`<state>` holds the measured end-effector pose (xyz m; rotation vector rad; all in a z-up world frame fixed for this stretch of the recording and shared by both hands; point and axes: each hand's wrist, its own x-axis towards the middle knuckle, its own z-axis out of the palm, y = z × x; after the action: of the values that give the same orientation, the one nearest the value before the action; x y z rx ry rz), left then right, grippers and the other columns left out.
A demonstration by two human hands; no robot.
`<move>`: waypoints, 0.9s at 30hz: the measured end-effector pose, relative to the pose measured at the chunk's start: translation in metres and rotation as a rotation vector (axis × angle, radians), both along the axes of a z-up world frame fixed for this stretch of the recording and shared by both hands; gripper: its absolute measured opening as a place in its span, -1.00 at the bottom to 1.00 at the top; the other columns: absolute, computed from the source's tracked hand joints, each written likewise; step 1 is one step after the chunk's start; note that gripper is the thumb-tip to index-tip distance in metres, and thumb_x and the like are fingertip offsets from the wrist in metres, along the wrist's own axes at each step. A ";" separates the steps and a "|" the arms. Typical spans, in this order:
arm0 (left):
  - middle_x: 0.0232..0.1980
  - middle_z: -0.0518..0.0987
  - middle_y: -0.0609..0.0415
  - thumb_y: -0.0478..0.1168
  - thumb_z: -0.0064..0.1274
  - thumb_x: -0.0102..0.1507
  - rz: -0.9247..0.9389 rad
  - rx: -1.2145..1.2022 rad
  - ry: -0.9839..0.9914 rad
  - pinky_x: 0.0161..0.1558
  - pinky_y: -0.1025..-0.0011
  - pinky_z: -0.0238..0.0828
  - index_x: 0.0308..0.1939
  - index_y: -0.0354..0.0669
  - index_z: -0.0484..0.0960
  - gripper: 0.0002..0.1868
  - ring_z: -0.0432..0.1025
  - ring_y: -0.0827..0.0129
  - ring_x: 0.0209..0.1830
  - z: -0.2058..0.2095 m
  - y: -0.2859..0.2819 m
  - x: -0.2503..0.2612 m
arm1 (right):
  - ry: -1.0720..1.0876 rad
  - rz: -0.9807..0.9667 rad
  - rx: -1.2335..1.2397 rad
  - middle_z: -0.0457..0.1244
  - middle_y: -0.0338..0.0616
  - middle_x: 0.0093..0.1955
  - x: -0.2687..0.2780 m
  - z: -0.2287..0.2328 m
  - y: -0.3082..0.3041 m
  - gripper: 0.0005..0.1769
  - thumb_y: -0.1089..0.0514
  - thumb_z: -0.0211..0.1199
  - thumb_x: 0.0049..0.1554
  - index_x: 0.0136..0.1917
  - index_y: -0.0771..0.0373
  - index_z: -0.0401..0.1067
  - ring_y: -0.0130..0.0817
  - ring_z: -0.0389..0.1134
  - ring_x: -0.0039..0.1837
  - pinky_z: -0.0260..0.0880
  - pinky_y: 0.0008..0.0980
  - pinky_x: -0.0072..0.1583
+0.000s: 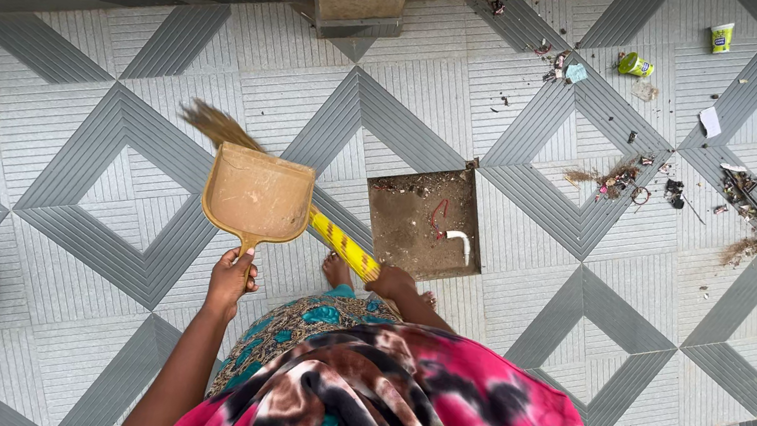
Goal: The person sweeps debris across a tiled floor using a broom, then places a dustpan inside a floor opening and sweeps the debris into the dustpan.
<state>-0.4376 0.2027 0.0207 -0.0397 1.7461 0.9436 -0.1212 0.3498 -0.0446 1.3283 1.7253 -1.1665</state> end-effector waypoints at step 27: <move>-0.49 0.41 0.20 -0.04 0.04 0.38 0.041 0.052 0.016 -0.48 0.46 0.38 0.08 -0.12 0.49 -0.70 0.25 0.55 -0.65 0.026 0.016 0.013 | 0.680 -1.223 -0.739 0.29 -0.07 -0.32 -0.099 -0.025 0.075 -0.51 -0.15 0.31 0.15 0.03 0.35 0.38 -0.30 0.37 -0.41 0.49 -0.28 -0.38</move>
<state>-0.4248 0.2188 0.0467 -0.0342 1.7404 1.0208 -0.2206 0.4247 -0.0691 1.5334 0.4445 -2.8127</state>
